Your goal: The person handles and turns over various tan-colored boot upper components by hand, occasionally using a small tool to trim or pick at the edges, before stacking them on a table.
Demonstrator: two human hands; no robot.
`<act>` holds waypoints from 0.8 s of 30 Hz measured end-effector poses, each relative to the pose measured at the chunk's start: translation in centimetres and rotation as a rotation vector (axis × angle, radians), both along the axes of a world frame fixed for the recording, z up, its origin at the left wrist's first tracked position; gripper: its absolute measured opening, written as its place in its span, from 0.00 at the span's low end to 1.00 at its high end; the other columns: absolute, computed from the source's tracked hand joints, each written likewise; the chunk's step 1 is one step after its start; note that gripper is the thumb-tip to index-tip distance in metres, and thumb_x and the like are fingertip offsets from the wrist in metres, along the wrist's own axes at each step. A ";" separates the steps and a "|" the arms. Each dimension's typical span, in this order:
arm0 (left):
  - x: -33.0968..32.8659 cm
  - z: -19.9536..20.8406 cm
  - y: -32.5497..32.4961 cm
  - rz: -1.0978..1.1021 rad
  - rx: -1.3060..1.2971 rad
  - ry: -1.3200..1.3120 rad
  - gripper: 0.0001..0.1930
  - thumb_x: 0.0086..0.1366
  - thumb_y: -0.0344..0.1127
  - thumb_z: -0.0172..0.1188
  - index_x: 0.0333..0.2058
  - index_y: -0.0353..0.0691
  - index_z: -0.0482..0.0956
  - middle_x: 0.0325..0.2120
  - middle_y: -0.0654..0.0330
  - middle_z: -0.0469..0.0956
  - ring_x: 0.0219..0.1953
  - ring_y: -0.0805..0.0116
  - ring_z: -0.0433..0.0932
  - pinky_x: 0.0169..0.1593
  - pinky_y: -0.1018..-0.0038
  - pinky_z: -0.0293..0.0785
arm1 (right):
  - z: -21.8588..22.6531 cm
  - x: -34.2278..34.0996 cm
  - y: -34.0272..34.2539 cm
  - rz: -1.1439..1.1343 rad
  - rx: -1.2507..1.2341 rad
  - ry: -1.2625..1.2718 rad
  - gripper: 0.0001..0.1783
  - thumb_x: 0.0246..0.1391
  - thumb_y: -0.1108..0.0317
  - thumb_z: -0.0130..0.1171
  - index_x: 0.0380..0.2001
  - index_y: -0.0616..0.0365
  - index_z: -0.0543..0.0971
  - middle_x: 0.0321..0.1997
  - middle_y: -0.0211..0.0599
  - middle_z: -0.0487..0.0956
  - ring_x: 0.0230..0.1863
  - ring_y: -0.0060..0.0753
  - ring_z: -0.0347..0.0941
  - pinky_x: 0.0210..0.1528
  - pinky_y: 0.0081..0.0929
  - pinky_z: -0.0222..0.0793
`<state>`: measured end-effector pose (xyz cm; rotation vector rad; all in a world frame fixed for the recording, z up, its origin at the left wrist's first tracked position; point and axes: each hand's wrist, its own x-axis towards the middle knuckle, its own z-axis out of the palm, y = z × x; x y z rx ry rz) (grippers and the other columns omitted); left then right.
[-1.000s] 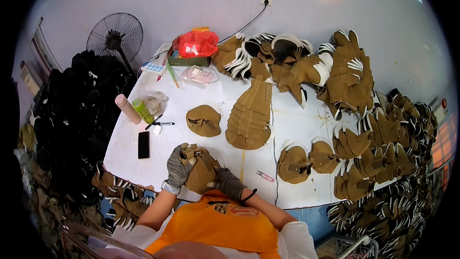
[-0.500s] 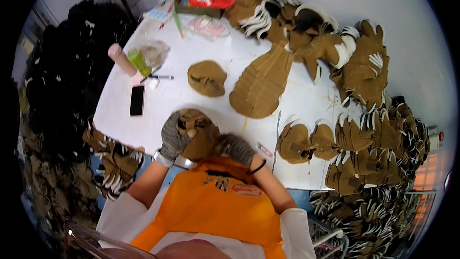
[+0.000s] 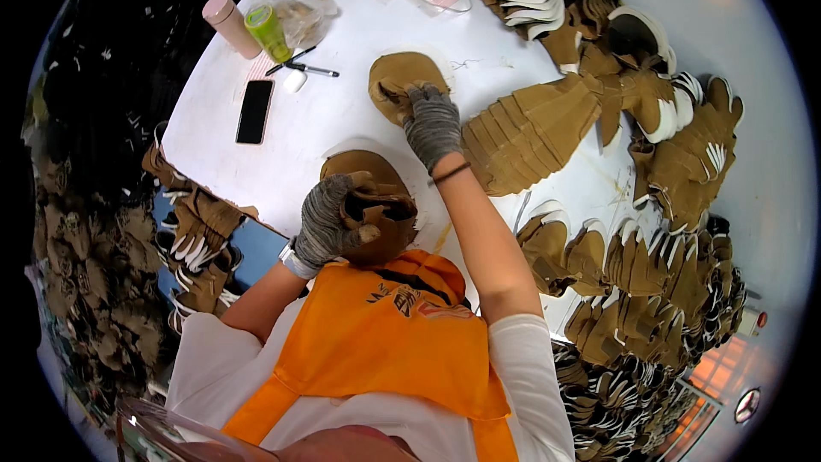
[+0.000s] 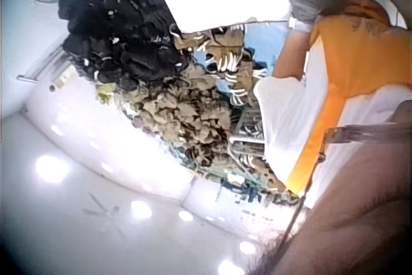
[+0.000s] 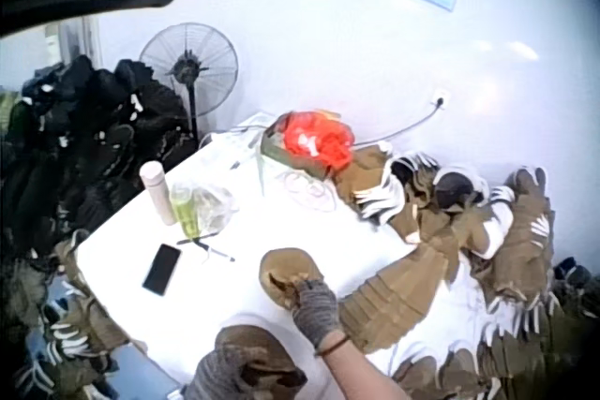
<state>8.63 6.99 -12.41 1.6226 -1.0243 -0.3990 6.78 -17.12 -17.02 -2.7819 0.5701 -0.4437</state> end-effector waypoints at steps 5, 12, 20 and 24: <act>0.8 0.7 0.0 -0.054 0.049 -0.025 0.36 0.46 0.55 0.69 0.49 0.38 0.72 0.37 0.54 0.77 0.41 0.58 0.77 0.46 0.68 0.73 | -1.2 2.0 -0.7 0.057 -0.108 0.039 0.17 0.44 0.67 0.63 0.40 0.54 0.78 0.41 0.46 0.76 0.41 0.47 0.72 0.44 0.39 0.70; 2.5 -1.3 -0.4 -0.064 -0.117 0.779 0.29 0.63 0.55 0.53 0.51 0.33 0.70 0.41 0.56 0.76 0.46 0.67 0.74 0.52 0.72 0.69 | 0.0 0.7 -1.1 0.081 -0.183 -0.026 0.16 0.47 0.64 0.60 0.42 0.49 0.77 0.40 0.38 0.75 0.43 0.42 0.71 0.44 0.40 0.65; 1.8 -1.9 -1.2 0.108 -0.003 0.795 0.15 0.67 0.39 0.53 0.44 0.34 0.76 0.36 0.59 0.79 0.42 0.72 0.75 0.49 0.77 0.70 | -0.5 3.0 -0.5 -0.024 -0.193 0.281 0.16 0.44 0.61 0.63 0.40 0.46 0.80 0.39 0.39 0.75 0.43 0.41 0.71 0.45 0.39 0.67; 2.6 -1.9 -1.0 0.085 -0.010 0.883 0.18 0.66 0.43 0.54 0.47 0.36 0.75 0.40 0.60 0.77 0.45 0.73 0.73 0.50 0.77 0.69 | 0.4 3.2 -0.5 -0.010 -0.094 0.306 0.11 0.48 0.60 0.61 0.35 0.51 0.80 0.41 0.41 0.73 0.44 0.41 0.70 0.47 0.40 0.65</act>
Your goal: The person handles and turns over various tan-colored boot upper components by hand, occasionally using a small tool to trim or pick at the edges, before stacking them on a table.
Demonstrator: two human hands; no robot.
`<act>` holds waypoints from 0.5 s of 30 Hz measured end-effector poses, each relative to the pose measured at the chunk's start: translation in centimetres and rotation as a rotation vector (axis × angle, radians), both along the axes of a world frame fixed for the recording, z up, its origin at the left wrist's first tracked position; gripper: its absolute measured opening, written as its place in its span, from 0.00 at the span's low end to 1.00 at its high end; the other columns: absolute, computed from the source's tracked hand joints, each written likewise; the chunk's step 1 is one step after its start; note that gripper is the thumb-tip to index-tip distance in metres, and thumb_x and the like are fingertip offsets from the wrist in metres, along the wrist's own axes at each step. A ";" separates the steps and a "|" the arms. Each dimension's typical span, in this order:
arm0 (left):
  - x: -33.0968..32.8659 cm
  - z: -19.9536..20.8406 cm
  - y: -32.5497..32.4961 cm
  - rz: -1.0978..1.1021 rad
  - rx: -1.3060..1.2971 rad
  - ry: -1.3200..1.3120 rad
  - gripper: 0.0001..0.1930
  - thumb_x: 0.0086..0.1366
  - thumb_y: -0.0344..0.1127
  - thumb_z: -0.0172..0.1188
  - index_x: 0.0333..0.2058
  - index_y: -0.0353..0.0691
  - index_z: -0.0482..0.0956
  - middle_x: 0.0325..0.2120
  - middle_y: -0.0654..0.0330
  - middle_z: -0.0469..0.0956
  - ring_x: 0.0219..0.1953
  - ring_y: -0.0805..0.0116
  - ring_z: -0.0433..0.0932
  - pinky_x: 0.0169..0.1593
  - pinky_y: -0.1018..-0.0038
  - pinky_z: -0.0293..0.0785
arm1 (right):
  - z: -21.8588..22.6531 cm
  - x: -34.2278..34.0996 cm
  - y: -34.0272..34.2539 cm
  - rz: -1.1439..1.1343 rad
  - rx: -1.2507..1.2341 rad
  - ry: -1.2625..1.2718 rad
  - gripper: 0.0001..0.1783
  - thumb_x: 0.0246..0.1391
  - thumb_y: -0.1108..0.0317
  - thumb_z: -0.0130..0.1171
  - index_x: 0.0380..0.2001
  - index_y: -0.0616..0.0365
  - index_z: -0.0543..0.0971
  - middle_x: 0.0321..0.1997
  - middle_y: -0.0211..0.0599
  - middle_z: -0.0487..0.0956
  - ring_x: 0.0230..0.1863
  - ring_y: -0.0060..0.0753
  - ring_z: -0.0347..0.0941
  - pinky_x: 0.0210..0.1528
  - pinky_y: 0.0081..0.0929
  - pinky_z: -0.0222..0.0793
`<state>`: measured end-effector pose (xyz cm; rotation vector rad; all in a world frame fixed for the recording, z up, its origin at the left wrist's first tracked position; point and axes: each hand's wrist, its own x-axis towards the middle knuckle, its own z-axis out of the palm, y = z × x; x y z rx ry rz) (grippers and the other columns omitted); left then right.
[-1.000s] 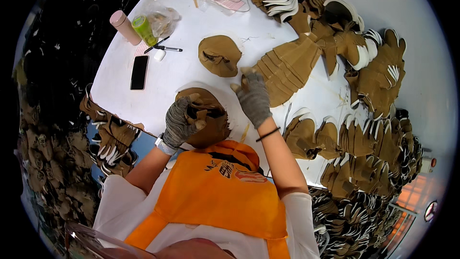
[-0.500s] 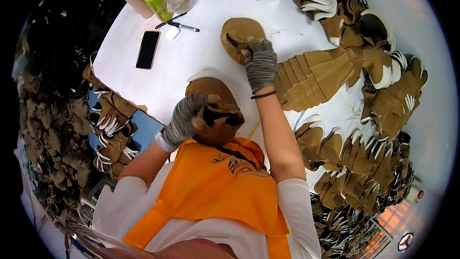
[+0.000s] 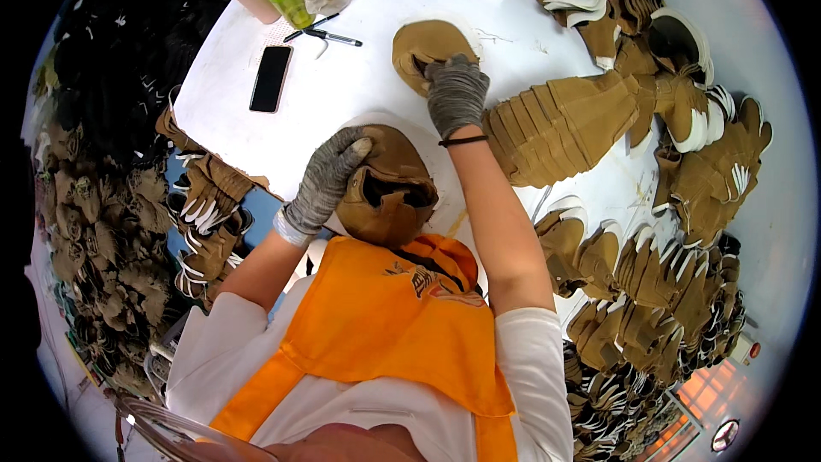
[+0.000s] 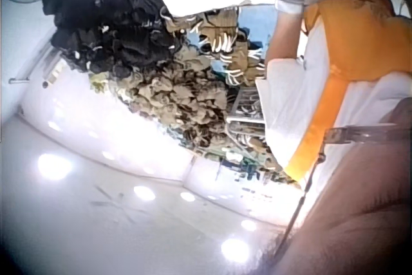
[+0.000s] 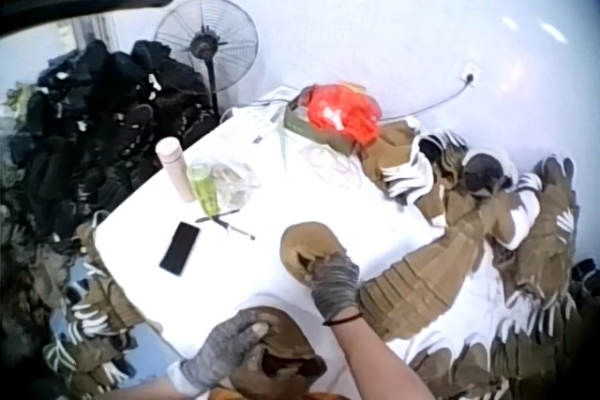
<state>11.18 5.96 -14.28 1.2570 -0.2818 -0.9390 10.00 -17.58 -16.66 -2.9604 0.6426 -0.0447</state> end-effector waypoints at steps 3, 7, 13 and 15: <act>1.8 1.1 -0.6 0.062 0.032 0.057 0.28 0.61 0.53 0.57 0.53 0.39 0.71 0.45 0.62 0.74 0.48 0.72 0.71 0.50 0.78 0.67 | 0.8 -1.4 -0.6 -0.062 0.211 -0.299 0.09 0.45 0.65 0.64 0.31 0.55 0.80 0.39 0.42 0.71 0.41 0.42 0.69 0.45 0.39 0.66; 5.8 -3.3 -2.8 0.178 0.069 0.085 0.30 0.62 0.53 0.56 0.56 0.39 0.66 0.50 0.60 0.71 0.50 0.69 0.70 0.54 0.75 0.64 | 3.6 -2.4 0.1 -0.160 0.512 -0.695 0.11 0.44 0.71 0.66 0.31 0.61 0.76 0.38 0.41 0.68 0.35 0.36 0.67 0.42 0.32 0.67; 6.0 0.1 -5.7 0.090 -0.291 0.285 0.27 0.65 0.54 0.52 0.52 0.39 0.69 0.43 0.63 0.75 0.43 0.74 0.72 0.46 0.78 0.70 | 7.4 -5.6 1.4 -0.300 1.049 -0.696 0.13 0.51 0.65 0.64 0.36 0.59 0.74 0.37 0.32 0.71 0.36 0.23 0.67 0.41 0.21 0.67; 5.4 1.6 -6.3 0.098 -0.293 0.254 0.24 0.65 0.52 0.52 0.51 0.39 0.70 0.42 0.63 0.75 0.41 0.75 0.73 0.44 0.79 0.71 | 9.2 -6.4 1.6 -0.303 0.989 -0.782 0.12 0.52 0.65 0.62 0.37 0.58 0.74 0.36 0.31 0.72 0.37 0.23 0.67 0.43 0.22 0.66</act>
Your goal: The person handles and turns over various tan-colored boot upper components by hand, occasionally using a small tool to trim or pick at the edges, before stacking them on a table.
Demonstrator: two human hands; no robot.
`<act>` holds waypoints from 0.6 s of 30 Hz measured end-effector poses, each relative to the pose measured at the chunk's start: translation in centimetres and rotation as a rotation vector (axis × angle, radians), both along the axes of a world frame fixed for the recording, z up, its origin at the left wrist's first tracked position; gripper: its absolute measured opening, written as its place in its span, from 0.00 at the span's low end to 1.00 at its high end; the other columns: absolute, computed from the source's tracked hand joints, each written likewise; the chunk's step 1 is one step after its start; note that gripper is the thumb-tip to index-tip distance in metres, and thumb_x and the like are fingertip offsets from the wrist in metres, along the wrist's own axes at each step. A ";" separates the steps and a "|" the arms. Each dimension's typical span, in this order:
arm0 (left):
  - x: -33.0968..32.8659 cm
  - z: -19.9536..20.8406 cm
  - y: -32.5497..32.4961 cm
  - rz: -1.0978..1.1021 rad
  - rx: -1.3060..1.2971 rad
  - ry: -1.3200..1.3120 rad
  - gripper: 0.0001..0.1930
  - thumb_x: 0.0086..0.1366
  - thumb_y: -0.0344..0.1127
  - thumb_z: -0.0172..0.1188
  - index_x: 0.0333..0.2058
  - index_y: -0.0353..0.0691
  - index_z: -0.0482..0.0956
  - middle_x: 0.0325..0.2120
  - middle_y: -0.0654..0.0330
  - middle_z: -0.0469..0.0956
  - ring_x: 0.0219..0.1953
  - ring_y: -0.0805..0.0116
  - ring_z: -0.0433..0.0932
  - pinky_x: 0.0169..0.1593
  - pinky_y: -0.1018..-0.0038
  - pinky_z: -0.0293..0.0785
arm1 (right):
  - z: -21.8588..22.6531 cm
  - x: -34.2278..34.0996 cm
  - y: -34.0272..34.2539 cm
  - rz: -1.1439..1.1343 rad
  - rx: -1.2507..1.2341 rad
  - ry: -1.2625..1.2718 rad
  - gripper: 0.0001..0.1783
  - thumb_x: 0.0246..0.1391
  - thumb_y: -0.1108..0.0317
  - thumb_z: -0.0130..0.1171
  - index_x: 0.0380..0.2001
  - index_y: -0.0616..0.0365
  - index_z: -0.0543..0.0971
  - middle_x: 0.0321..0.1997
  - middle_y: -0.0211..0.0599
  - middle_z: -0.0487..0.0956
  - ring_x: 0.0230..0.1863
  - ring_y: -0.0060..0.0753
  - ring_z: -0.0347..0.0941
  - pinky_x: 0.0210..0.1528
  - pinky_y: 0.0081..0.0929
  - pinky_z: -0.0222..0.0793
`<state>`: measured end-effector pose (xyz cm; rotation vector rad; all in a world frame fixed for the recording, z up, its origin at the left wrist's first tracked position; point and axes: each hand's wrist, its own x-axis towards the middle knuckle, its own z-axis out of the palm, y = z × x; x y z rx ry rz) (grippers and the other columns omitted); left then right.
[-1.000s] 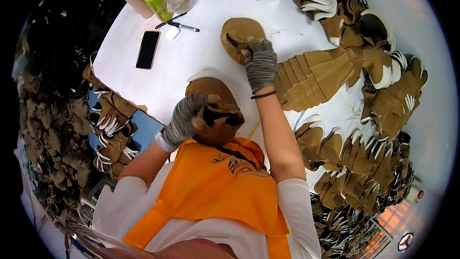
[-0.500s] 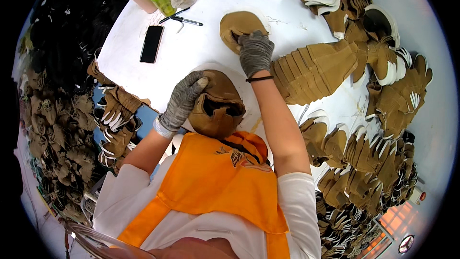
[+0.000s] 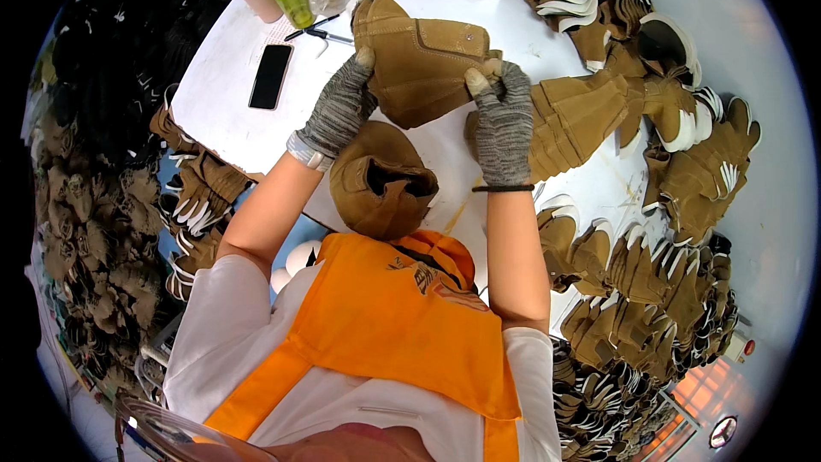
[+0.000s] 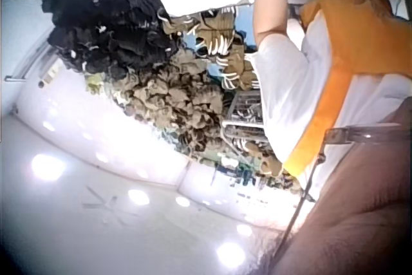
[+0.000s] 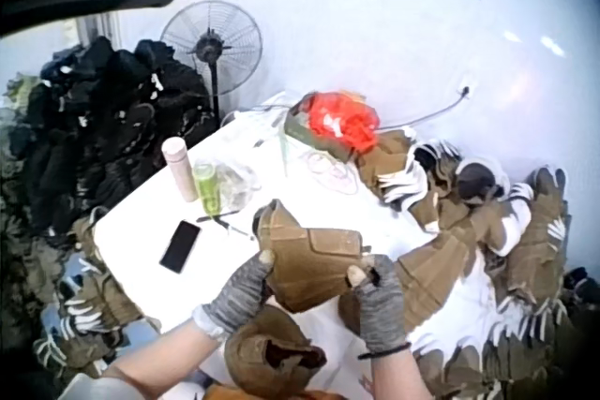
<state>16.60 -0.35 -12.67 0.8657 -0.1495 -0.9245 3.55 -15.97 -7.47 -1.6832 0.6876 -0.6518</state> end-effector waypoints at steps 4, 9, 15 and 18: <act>2.0 -3.6 -0.2 -0.031 -0.134 0.191 0.23 0.67 0.47 0.50 0.54 0.38 0.67 0.47 0.59 0.73 0.47 0.69 0.71 0.50 0.74 0.68 | 4.2 -3.1 -2.3 -0.162 -0.120 -0.178 0.11 0.53 0.66 0.61 0.38 0.56 0.74 0.36 0.28 0.71 0.38 0.24 0.66 0.45 0.22 0.64; 3.3 -5.0 -2.4 -0.075 -0.308 0.486 0.26 0.68 0.41 0.49 0.60 0.36 0.56 0.59 0.51 0.61 0.61 0.53 0.60 0.65 0.56 0.54 | 9.3 -6.0 -3.5 -0.300 -0.394 -0.243 0.11 0.51 0.67 0.64 0.36 0.57 0.74 0.36 0.26 0.70 0.37 0.23 0.66 0.46 0.21 0.63; 3.5 -9.4 -2.2 -0.309 0.211 0.219 0.19 0.65 0.37 0.51 0.54 0.41 0.68 0.49 0.60 0.73 0.50 0.63 0.71 0.54 0.66 0.66 | 9.5 -9.6 -3.7 -0.471 -0.641 -0.236 0.09 0.52 0.72 0.62 0.36 0.57 0.74 0.38 0.27 0.70 0.41 0.24 0.67 0.48 0.22 0.63; 7.4 -19.5 -0.5 -0.249 0.315 0.308 0.20 0.62 0.32 0.49 0.54 0.44 0.68 0.37 0.62 0.77 0.36 0.65 0.74 0.40 0.70 0.70 | 10.9 -10.5 -3.2 -0.447 -0.897 -0.166 0.11 0.45 0.69 0.67 0.33 0.56 0.77 0.39 0.33 0.68 0.43 0.35 0.63 0.51 0.30 0.60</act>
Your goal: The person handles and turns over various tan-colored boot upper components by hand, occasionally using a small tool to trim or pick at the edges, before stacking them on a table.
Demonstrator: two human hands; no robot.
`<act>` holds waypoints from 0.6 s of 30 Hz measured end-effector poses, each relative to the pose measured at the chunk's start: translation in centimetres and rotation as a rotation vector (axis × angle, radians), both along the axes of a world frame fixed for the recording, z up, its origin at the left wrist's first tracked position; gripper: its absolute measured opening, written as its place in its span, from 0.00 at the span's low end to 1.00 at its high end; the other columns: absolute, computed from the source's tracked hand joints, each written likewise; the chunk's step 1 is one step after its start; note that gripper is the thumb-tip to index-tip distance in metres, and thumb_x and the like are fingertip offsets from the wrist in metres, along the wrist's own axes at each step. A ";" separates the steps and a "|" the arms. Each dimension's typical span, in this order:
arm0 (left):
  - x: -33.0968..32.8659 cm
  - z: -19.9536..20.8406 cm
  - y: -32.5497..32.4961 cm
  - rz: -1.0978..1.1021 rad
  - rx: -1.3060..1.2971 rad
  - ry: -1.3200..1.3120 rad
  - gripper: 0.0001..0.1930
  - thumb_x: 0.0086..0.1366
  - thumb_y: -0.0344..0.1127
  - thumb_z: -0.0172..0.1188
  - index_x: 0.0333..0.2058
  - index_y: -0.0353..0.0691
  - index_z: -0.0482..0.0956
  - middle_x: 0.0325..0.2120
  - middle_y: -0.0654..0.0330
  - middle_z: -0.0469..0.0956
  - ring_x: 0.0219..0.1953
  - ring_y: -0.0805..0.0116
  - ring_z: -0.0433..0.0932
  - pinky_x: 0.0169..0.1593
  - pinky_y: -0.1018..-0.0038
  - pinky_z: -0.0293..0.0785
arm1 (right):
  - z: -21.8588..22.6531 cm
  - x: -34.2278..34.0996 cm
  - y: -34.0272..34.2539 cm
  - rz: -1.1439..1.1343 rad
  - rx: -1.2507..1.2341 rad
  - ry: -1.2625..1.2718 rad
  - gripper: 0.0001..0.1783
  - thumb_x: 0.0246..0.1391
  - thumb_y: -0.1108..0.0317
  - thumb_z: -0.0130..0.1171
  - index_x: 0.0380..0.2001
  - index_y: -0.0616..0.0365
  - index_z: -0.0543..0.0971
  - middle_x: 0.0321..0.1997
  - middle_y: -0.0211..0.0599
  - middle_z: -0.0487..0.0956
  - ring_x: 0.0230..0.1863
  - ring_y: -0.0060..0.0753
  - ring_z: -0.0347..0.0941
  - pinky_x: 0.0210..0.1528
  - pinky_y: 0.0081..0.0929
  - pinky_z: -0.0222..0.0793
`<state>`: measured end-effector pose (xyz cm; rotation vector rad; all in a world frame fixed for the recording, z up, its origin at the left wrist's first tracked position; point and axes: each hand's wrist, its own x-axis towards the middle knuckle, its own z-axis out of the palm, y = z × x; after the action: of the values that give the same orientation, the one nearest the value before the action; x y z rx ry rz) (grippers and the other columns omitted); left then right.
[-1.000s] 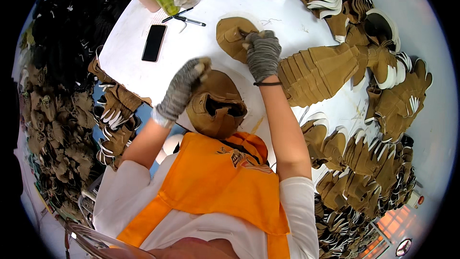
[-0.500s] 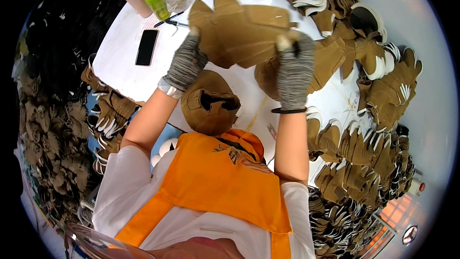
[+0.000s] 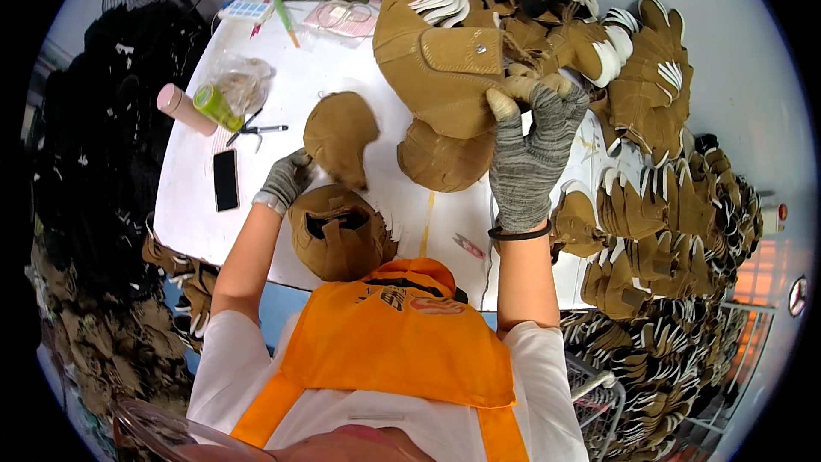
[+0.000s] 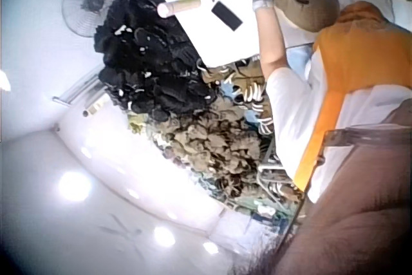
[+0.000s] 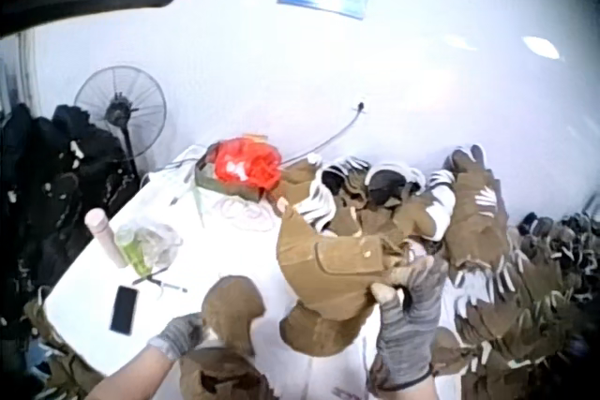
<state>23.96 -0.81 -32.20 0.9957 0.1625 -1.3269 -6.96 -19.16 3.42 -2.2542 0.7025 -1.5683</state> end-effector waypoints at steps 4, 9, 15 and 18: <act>-4.1 11.1 -1.8 0.484 0.198 -0.953 0.22 0.61 0.30 0.49 0.56 0.40 0.66 0.41 0.59 0.74 0.38 0.69 0.71 0.37 0.76 0.69 | 0.5 -1.3 0.8 -0.058 -0.113 0.018 0.10 0.40 0.69 0.67 0.30 0.54 0.79 0.38 0.32 0.68 0.43 0.37 0.63 0.53 0.34 0.61; -10.6 27.5 -3.7 -0.161 -0.565 -0.520 0.33 0.62 0.58 0.53 0.56 0.35 0.66 0.46 0.60 0.74 0.46 0.73 0.72 0.47 0.79 0.69 | 2.0 -2.1 2.5 0.056 -0.186 0.063 0.12 0.37 0.69 0.68 0.30 0.54 0.79 0.36 0.31 0.67 0.42 0.37 0.62 0.55 0.36 0.61; -17.0 36.1 -3.2 -0.201 -0.723 -0.341 0.35 0.63 0.53 0.53 0.59 0.32 0.58 0.55 0.50 0.66 0.57 0.56 0.66 0.61 0.61 0.61 | 4.3 -5.4 4.1 0.254 0.071 -0.032 0.13 0.40 0.68 0.67 0.33 0.54 0.79 0.38 0.33 0.70 0.46 0.37 0.65 0.51 0.33 0.62; -19.1 37.4 -2.8 -0.242 -0.737 -0.416 0.34 0.62 0.49 0.56 0.59 0.32 0.58 0.57 0.49 0.64 0.59 0.55 0.64 0.62 0.59 0.61 | 4.4 -6.0 4.6 0.327 0.145 -0.179 0.15 0.41 0.68 0.66 0.36 0.53 0.78 0.38 0.33 0.71 0.45 0.37 0.66 0.49 0.33 0.63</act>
<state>4.85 -3.59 5.16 0.6375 -0.7359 -1.2165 -13.00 -14.57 7.83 -1.9751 0.3642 -1.4824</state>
